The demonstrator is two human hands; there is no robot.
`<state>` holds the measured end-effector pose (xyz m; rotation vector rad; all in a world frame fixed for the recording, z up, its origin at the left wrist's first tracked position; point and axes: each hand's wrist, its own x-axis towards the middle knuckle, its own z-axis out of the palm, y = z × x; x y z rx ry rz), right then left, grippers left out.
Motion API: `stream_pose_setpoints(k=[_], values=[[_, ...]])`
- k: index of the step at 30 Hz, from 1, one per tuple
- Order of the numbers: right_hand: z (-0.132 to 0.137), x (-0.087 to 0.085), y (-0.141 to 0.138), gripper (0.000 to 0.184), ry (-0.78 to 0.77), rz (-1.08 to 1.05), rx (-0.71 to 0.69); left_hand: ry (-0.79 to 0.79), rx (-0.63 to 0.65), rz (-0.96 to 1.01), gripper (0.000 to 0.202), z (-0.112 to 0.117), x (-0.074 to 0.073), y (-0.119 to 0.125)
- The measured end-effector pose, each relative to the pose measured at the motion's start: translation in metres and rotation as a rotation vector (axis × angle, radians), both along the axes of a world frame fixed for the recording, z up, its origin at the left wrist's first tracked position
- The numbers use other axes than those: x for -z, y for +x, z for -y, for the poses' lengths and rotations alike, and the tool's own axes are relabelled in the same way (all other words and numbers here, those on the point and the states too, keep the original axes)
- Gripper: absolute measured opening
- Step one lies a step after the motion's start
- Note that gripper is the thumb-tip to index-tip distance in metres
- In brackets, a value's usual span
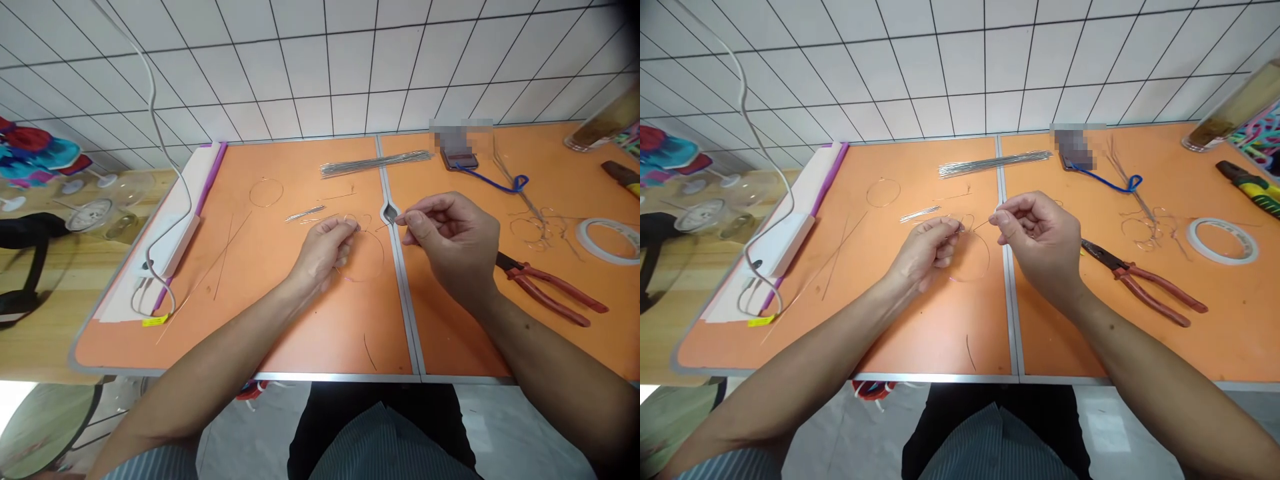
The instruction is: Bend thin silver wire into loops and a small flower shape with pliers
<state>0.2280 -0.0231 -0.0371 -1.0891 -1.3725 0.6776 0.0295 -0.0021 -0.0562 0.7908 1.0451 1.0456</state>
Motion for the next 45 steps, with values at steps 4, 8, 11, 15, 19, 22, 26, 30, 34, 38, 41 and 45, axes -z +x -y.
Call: stream_pose_setpoints(k=[4,8,11,15,19,22,26,30,34,38,41,45], values=[[0.002,0.007,0.000,0.007,0.113,0.172,0.009,-0.025,0.008,0.029,0.019,0.005,-0.003,0.004],[0.002,0.011,0.000,0.007,0.171,0.290,0.024,-0.022,0.010,0.041,0.017,0.009,-0.007,0.007],[0.003,0.011,-0.001,0.006,0.197,0.301,0.042,-0.013,0.024,0.072,0.016,0.010,-0.008,0.007],[0.003,0.010,-0.001,0.008,0.237,0.375,0.064,-0.014,0.032,0.096,0.019,0.010,-0.007,0.008],[0.003,0.010,0.000,0.009,0.323,0.485,0.057,-0.014,0.043,0.120,0.017,0.011,-0.005,0.007],[0.002,0.010,0.001,0.013,0.398,0.563,0.027,-0.017,0.048,0.140,0.017,0.011,-0.004,0.006],[0.002,0.011,0.002,0.016,0.477,0.644,-0.025,-0.029,0.043,0.151,0.016,0.010,-0.004,0.006],[0.002,0.013,0.004,0.015,0.515,0.675,-0.070,-0.037,0.044,0.151,0.017,0.010,-0.005,0.007],[0.004,0.013,0.005,0.014,0.515,0.680,-0.080,-0.023,0.036,0.137,0.018,0.011,-0.006,0.007],[0.004,0.010,0.005,0.015,0.541,0.703,-0.084,0.009,0.033,0.120,0.017,0.013,-0.007,0.007],[0.004,0.010,0.005,0.015,0.583,0.713,-0.092,0.038,0.036,0.118,0.016,0.014,-0.006,0.007],[0.002,0.011,0.004,0.014,0.625,0.718,-0.093,0.054,0.020,0.118,0.014,0.014,-0.003,0.007]])
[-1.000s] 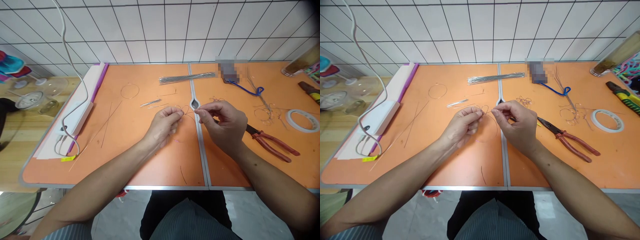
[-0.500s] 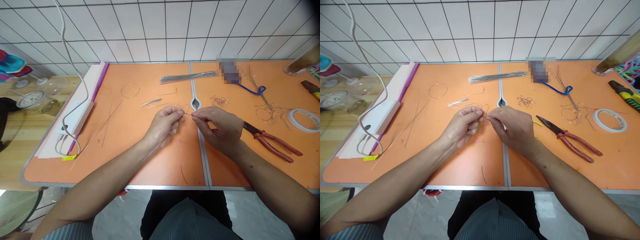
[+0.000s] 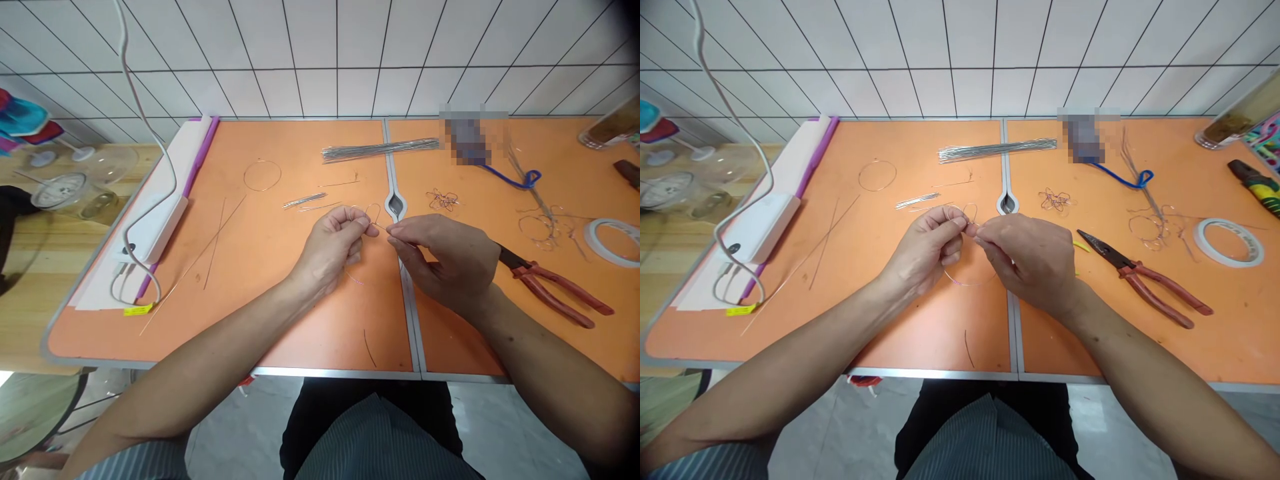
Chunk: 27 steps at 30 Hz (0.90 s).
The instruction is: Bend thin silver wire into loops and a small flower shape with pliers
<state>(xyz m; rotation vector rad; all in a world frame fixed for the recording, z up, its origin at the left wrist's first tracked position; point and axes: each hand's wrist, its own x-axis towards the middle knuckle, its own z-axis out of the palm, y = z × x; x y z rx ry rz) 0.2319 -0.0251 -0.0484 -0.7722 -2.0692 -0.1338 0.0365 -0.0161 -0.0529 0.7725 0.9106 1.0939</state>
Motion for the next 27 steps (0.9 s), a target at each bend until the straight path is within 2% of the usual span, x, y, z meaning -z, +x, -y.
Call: stream_pose_setpoints(k=[4,7,12,15,21,27], values=[[-0.001,0.004,0.001,0.016,0.086,0.052,-0.037,0.016,-0.048,0.000,0.010,-0.001,0.001,0.000],[0.001,0.007,0.003,0.015,0.096,0.121,-0.027,0.038,-0.074,-0.006,0.008,-0.002,0.001,0.000],[0.005,0.008,0.004,0.017,-0.084,0.259,0.057,0.058,-0.112,-0.045,0.008,-0.004,0.001,-0.001],[0.006,0.009,0.001,0.020,-0.145,0.271,0.068,0.082,-0.140,-0.082,0.009,-0.006,0.001,-0.002],[0.008,0.013,-0.008,0.017,-0.207,0.164,0.118,0.155,-0.216,-0.117,0.010,-0.008,0.004,-0.005],[0.010,0.009,-0.016,0.015,-0.430,0.073,0.222,0.183,-0.226,-0.143,0.009,-0.006,0.004,-0.003]])
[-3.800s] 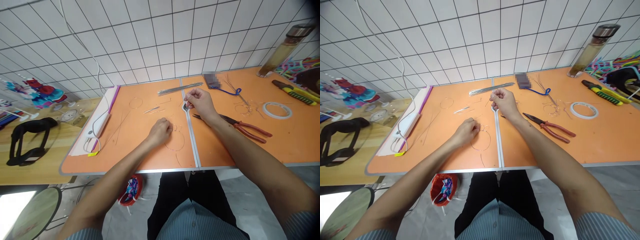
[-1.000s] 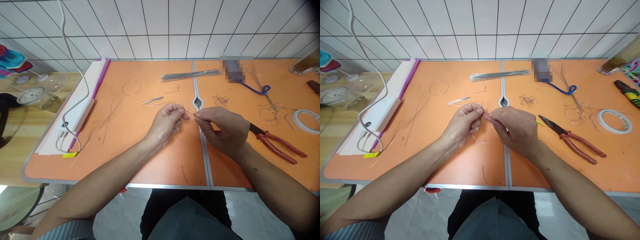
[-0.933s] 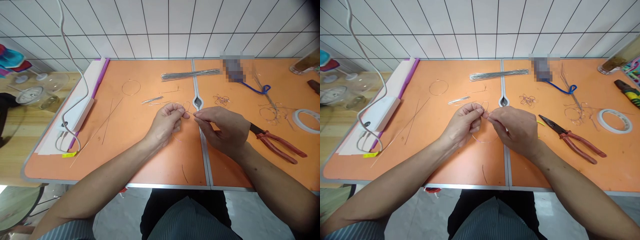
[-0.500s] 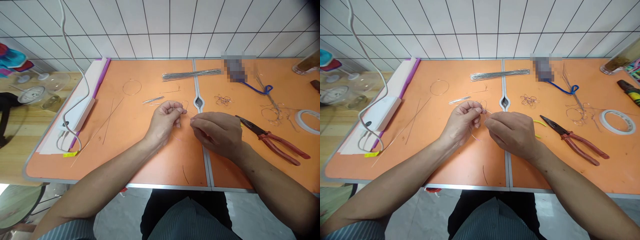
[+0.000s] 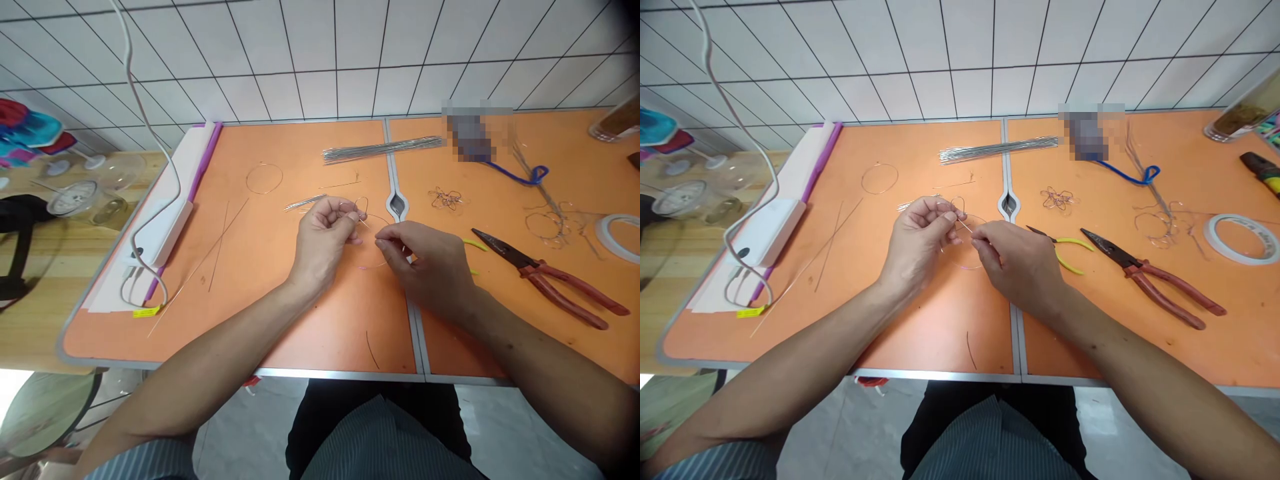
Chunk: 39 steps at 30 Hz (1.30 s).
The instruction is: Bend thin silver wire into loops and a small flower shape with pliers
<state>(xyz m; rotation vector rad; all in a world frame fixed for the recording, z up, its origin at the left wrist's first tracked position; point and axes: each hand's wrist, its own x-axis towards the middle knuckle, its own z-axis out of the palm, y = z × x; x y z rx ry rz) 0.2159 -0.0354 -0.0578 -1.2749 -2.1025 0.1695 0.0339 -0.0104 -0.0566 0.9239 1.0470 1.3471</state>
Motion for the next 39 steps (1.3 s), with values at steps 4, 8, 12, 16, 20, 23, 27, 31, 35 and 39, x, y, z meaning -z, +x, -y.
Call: stream_pose_setpoints(k=[4,8,12,16,20,23,27,31,35,39], values=[[-0.002,-0.002,0.000,0.011,-0.133,-0.110,0.053,-0.003,0.008,-0.001,0.009,0.002,-0.002,0.001],[-0.003,-0.006,0.001,0.008,-0.247,-0.085,0.064,-0.002,0.025,-0.011,0.010,0.002,0.000,0.001],[-0.002,-0.011,-0.001,0.011,-0.307,-0.046,0.131,0.019,0.045,-0.008,0.011,0.001,0.003,0.001],[-0.002,-0.014,-0.002,0.011,-0.332,-0.081,0.157,0.004,0.062,-0.020,0.013,0.001,0.003,0.001],[-0.003,-0.015,-0.002,0.010,-0.379,-0.083,0.177,0.027,0.097,-0.053,0.014,0.000,0.002,-0.001],[-0.004,-0.015,-0.002,0.010,-0.392,-0.077,0.182,0.048,0.114,-0.109,0.014,0.001,0.001,-0.002],[-0.004,-0.014,-0.002,0.011,-0.374,-0.082,0.177,0.022,0.133,-0.184,0.016,0.002,0.001,-0.004],[-0.005,-0.012,-0.002,0.011,-0.376,-0.082,0.184,0.001,0.155,-0.190,0.016,0.002,0.001,-0.004],[-0.006,-0.011,-0.001,0.011,-0.384,-0.088,0.179,-0.008,0.167,-0.191,0.016,0.001,0.002,-0.005],[-0.006,-0.011,0.000,0.011,-0.394,-0.080,0.187,0.020,0.170,-0.225,0.007,0.000,0.006,-0.005]])
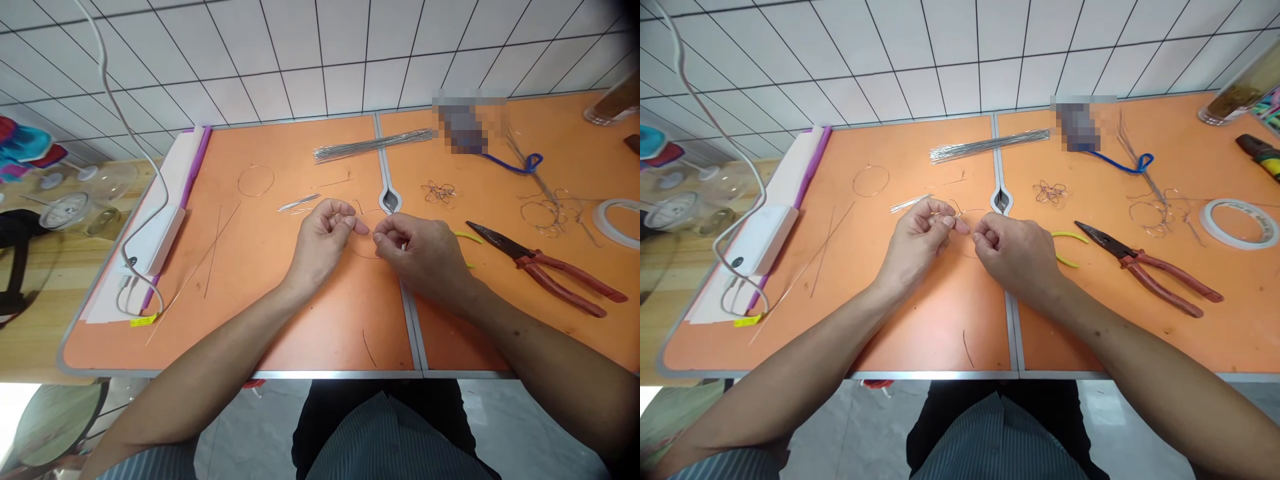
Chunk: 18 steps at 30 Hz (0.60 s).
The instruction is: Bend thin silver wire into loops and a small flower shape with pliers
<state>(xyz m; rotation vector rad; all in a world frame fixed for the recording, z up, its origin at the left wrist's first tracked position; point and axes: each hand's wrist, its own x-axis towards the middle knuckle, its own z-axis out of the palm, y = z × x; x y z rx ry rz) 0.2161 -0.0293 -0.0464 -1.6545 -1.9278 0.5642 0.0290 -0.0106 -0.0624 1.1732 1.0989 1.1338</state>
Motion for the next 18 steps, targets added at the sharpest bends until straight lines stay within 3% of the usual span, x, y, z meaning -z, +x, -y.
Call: stream_pose_setpoints(k=[18], values=[[0.0007,-0.0021,-0.0013,0.011,-0.043,-0.001,-0.001,0.093,-0.043,-0.085,0.012,-0.0015,0.0034,0.0004]])
